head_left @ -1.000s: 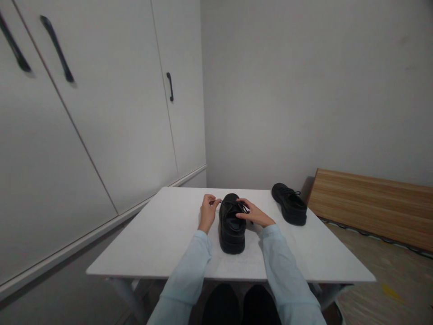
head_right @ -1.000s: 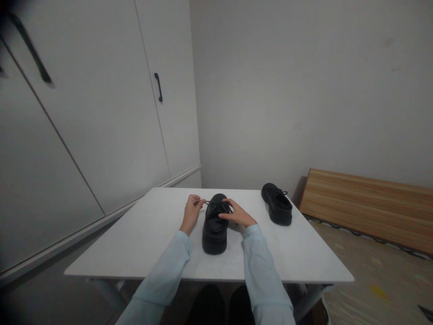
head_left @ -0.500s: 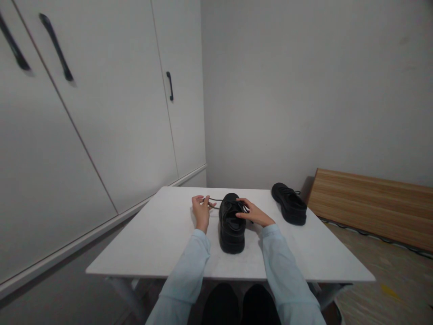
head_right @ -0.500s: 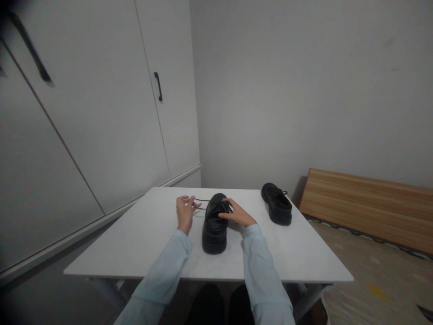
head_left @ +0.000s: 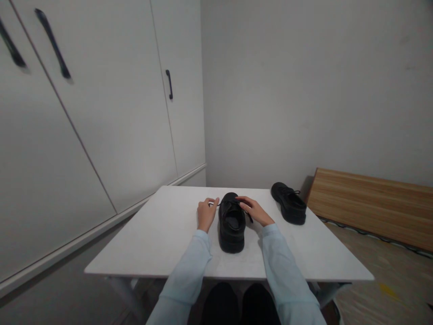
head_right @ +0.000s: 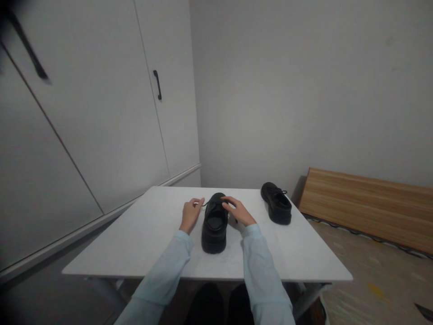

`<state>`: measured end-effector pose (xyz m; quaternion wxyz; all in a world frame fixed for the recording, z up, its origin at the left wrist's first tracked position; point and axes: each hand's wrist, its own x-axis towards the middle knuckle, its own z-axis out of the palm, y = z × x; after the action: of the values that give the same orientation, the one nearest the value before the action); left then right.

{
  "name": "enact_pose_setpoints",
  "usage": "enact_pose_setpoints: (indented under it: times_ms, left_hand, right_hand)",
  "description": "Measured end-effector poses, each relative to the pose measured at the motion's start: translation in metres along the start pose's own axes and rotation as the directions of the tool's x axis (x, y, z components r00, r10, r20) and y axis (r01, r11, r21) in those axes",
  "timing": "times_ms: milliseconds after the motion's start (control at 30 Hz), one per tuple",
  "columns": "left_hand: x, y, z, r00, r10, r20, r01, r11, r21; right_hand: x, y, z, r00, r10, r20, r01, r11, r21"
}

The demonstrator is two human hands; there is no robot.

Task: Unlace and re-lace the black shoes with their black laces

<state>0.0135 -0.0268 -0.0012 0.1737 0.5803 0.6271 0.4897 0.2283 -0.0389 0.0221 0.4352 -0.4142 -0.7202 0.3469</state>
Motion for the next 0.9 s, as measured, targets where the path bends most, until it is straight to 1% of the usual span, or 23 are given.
enact_pose_setpoints:
  times_ms: [67,100,200,267,367,500,567,667,733,833,900]
  left_hand:
    - [0.001,0.000,0.002,0.998,0.051,-0.020,-0.051,0.999,0.003]
    - [0.001,0.000,0.002,0.997,0.073,-0.002,-0.073,0.997,-0.027]
    - [0.001,0.003,0.002,0.988,0.113,0.101,-0.096,0.983,-0.156]
    - [-0.001,0.007,0.001,0.980,0.127,0.151,-0.095,0.975,-0.200]
    - [-0.004,0.011,0.000,0.975,0.146,0.170,-0.108,0.971,-0.213]
    - [-0.005,0.015,-0.001,0.967,0.173,0.186,-0.126,0.962,-0.243]
    - [-0.005,0.016,-0.001,0.961,0.202,0.188,-0.148,0.953,-0.263]
    - [-0.004,0.016,0.000,0.941,0.263,0.211,-0.187,0.928,-0.321]
    - [-0.004,0.016,0.000,0.933,0.286,0.217,-0.198,0.915,-0.352]
    - [-0.005,0.016,0.001,0.937,0.288,0.197,-0.196,0.902,-0.385]
    - [-0.006,0.016,0.002,0.930,0.300,0.214,-0.192,0.889,-0.415]
  right_hand:
    - [0.002,0.001,-0.001,0.998,0.000,-0.069,0.000,1.000,-0.001]
    - [0.003,0.003,-0.001,0.995,0.001,-0.104,-0.001,1.000,-0.005]
    - [0.004,0.009,-0.002,0.982,-0.028,-0.189,0.020,0.999,-0.039]
    - [0.005,0.013,-0.002,0.974,-0.030,-0.226,0.017,0.998,-0.057]
    - [0.006,0.017,-0.002,0.969,-0.003,-0.248,-0.016,0.997,-0.075]
    - [0.007,0.022,-0.001,0.971,0.011,-0.238,-0.029,0.997,-0.070]
    - [0.008,0.024,-0.001,0.973,0.018,-0.229,-0.031,0.998,-0.053]
    - [0.009,0.027,0.002,0.972,0.028,-0.232,-0.036,0.999,-0.030]
    - [0.011,0.028,0.004,0.967,0.027,-0.252,-0.034,0.999,-0.024]
    - [0.012,0.026,0.008,0.956,0.010,-0.294,-0.024,0.999,-0.045]
    - [0.012,0.024,0.011,0.948,-0.013,-0.317,-0.008,0.998,-0.065]
